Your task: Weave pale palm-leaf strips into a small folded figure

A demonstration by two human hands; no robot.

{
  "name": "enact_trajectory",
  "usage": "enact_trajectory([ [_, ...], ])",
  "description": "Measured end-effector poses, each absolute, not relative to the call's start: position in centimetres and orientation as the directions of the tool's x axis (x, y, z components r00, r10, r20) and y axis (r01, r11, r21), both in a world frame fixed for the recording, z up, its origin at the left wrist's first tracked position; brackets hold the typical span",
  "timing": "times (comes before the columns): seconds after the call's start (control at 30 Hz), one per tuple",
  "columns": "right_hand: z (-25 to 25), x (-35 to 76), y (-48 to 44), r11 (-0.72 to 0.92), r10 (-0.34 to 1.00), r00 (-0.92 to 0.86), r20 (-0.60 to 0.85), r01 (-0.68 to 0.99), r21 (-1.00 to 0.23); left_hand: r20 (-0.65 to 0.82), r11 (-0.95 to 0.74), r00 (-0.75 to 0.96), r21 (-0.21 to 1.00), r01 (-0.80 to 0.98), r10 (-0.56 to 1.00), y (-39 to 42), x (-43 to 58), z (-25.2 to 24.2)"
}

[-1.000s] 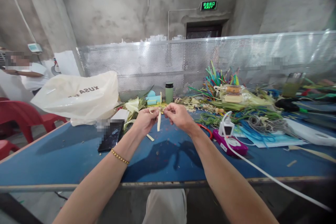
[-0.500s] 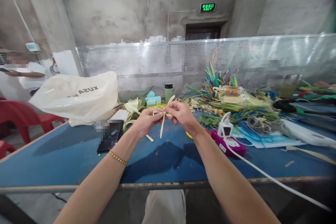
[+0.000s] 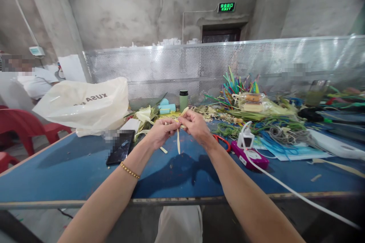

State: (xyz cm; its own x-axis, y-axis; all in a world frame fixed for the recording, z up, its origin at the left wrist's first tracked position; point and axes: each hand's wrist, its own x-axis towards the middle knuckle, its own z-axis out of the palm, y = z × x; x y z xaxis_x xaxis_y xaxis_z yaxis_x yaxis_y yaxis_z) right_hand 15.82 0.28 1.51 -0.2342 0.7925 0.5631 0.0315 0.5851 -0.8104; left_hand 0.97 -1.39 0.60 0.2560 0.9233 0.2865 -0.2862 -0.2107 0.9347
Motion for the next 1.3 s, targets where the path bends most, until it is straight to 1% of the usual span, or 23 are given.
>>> enact_trajectory([
  [0.17, 1.1, 15.7, 0.7, 0.575, 0.802, -0.215, 0.557, 0.03, -0.817, 0.283, -0.213, 0.264, 0.94, -0.265, 0.922, -1.5, 0.8, 0.8],
  [0.33, 0.7, 15.6, 1.1, 0.599, 0.79, -0.186, 0.584, 0.031, -0.8, 0.287, -0.212, 0.297, 0.942, -0.26, 0.911, -1.5, 0.6, 0.7],
  [0.43, 0.7, 15.7, 1.3, 0.613, 0.78, -0.182, 0.598, 0.031, -0.79, 0.295, -0.201, 0.339, 0.937, -0.287, 0.893, -1.2, 0.4, 0.6],
  [0.53, 0.8, 15.8, 1.4, 0.622, 0.777, -0.162, 0.608, 0.046, -0.782, 0.306, -0.175, 0.355, 0.918, -0.355, 0.884, -0.9, 0.2, 0.6],
  [0.67, 1.0, 15.7, 1.1, 0.622, 0.779, -0.131, 0.614, 0.035, -0.782, 0.308, -0.157, 0.307, 0.888, -0.432, 0.901, -0.6, 0.2, 0.5],
  [0.8, 1.1, 15.5, 0.8, 0.62, 0.782, -0.104, 0.614, 0.035, -0.784, 0.251, -0.113, 0.27, 0.891, -0.439, 0.93, -0.9, 0.6, 0.5],
  [0.93, 0.8, 15.0, 0.8, 0.654, 0.754, -0.019, 0.656, 0.113, -0.748, 0.198, -0.058, 0.255, 0.882, -0.468, 0.946, -1.4, 1.3, 0.7],
  [1.0, 0.5, 14.8, 1.0, 0.685, 0.72, 0.004, 0.694, 0.153, -0.712, 0.197, -0.07, 0.212, 0.868, -0.492, 0.957, -1.5, 1.6, 0.7],
  [1.07, 0.3, 14.7, 1.2, 0.696, 0.709, -0.011, 0.705, 0.166, -0.698, 0.209, -0.103, 0.164, 0.863, -0.495, 0.964, -1.4, 1.7, 0.6],
  [1.13, 0.3, 15.0, 1.5, 0.688, 0.719, -0.046, 0.694, 0.192, -0.7, 0.243, -0.156, 0.144, 0.88, -0.449, 0.959, -1.0, 1.5, 0.3],
  [1.2, 0.6, 15.7, 1.8, 0.682, 0.713, -0.057, 0.698, 0.284, -0.674, 0.304, -0.244, 0.135, 0.909, -0.337, 0.943, -0.7, 1.2, 0.1],
  [1.23, 0.9, 16.2, 1.9, 0.67, 0.697, 0.002, 0.717, 0.353, -0.653, 0.339, -0.297, 0.128, 0.917, -0.266, 0.932, -0.5, 0.9, 0.0],
  [1.27, 1.1, 16.7, 1.9, 0.665, 0.646, 0.083, 0.759, 0.427, -0.613, 0.363, -0.335, 0.13, 0.922, -0.195, 0.923, -0.4, 0.7, -0.1],
  [1.3, 1.4, 17.2, 1.9, 0.678, 0.566, 0.125, 0.815, 0.492, -0.546, 0.376, -0.36, 0.137, 0.924, -0.126, 0.917, -0.3, 0.4, -0.1],
])
